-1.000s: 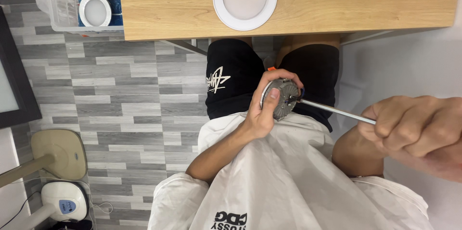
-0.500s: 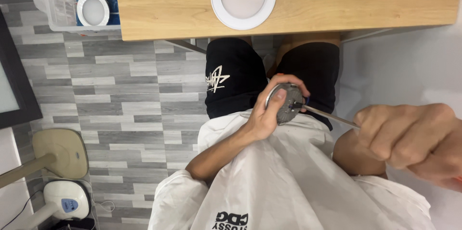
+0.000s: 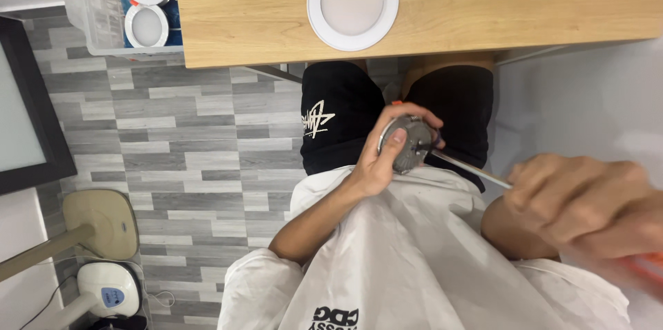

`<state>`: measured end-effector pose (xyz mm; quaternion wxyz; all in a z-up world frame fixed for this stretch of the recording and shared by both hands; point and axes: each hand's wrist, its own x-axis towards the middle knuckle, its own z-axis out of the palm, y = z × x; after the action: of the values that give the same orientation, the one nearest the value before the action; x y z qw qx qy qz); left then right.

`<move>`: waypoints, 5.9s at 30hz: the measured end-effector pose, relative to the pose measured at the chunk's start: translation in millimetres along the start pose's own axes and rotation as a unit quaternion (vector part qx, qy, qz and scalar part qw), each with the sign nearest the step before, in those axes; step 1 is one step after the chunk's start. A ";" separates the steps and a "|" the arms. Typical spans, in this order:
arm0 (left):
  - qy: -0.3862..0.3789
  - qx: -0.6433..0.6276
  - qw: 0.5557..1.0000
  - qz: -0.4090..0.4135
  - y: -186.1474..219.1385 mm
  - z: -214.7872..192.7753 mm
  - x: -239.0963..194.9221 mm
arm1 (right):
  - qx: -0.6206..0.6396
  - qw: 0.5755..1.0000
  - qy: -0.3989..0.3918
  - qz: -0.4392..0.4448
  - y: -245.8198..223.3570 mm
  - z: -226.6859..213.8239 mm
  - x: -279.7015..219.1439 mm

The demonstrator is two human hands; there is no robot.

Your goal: The person assembles electrical housing components by joining blue and white plastic parts, using a screwdriver to secure screws into the housing, and handling light fixtures and a roll of white tape.

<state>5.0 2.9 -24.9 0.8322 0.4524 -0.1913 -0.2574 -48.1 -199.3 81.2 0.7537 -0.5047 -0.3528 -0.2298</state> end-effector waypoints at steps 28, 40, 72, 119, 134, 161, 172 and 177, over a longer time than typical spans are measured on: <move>0.077 -0.162 0.972 0.152 2.1 -23.8 26.8 | -0.316 0.902 0.068 0.286 90.2 -11.1 -42.3; 0.104 0.234 0.943 0.211 83.8 -19.8 42.3 | -0.508 0.804 0.078 0.299 66.2 -15.8 9.5; -0.057 0.496 0.822 0.276 238.4 -53.9 219.8 | -0.525 0.725 -0.063 0.442 48.3 -54.0 98.9; -0.032 0.589 0.732 0.341 71.3 -63.9 120.5 | -0.030 0.913 0.185 0.363 168.6 -75.1 4.8; -0.050 0.581 0.726 0.365 91.8 -77.3 157.2 | 0.104 0.925 0.149 0.335 129.4 -62.7 5.9; -0.111 0.253 0.961 0.035 95.0 -38.7 140.8 | 0.085 0.921 0.182 0.335 121.7 -96.4 9.0; -0.074 0.305 0.938 0.145 117.7 -7.7 126.2 | -0.228 0.931 0.159 0.235 98.6 -107.9 18.7; -0.035 0.182 0.979 0.089 110.9 -12.2 130.1 | -0.148 0.933 0.193 0.265 86.9 -90.8 31.6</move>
<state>143.4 -16.6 74.3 0.7484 0.5679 -0.3037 -0.1587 60.5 -249.3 31.4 0.7574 -0.6316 -0.0157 -0.1649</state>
